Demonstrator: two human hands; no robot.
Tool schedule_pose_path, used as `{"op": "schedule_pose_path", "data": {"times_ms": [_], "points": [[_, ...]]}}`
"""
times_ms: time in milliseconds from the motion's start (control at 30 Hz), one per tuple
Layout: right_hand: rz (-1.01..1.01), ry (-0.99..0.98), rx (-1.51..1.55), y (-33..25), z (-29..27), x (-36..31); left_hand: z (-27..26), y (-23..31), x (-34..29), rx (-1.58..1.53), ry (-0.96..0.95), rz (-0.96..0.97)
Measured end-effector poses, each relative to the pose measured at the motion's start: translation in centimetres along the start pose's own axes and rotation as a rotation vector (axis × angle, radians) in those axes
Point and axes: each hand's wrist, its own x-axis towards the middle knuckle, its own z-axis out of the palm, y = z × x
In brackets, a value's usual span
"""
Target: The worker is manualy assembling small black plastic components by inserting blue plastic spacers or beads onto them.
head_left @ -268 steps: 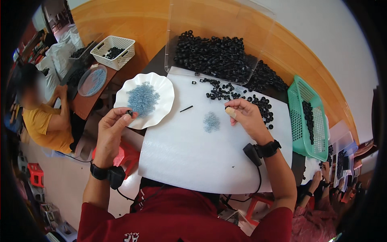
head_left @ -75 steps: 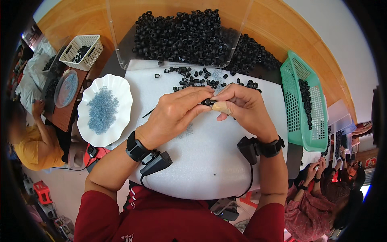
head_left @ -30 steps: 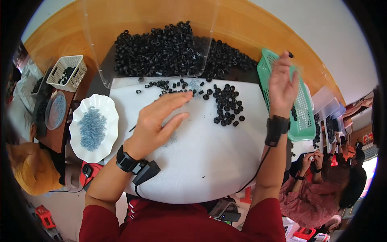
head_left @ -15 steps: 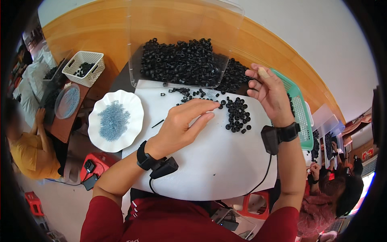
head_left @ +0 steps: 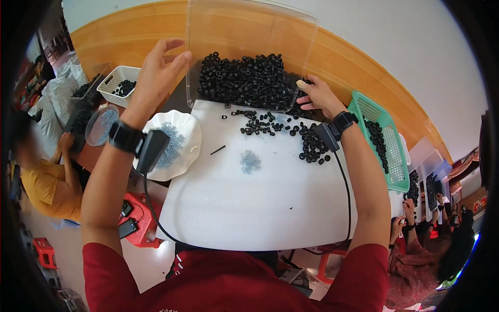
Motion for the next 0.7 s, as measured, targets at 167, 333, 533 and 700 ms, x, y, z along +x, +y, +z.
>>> {"op": "schedule_pose_path", "data": {"times_ms": [167, 333, 533, 700], "points": [[0.019, -0.135, 0.045, -0.4, -0.2, 1.8, 0.4, -2.6, 2.1, 0.026, -0.085, -0.221], [-0.023, -0.232, 0.031, -0.7, 0.6, 1.9, 1.1, -5.8, 4.0, -0.091, -0.24, -0.553], [-0.099, -0.245, 0.056, -1.0, 2.2, 2.7, -0.9, -10.9, 5.7, -0.317, -0.346, -0.472], [-0.156, -0.236, 0.041, -0.8, 3.1, 3.3, -1.2, -10.9, 6.4, -0.283, -0.31, -0.527]]}}
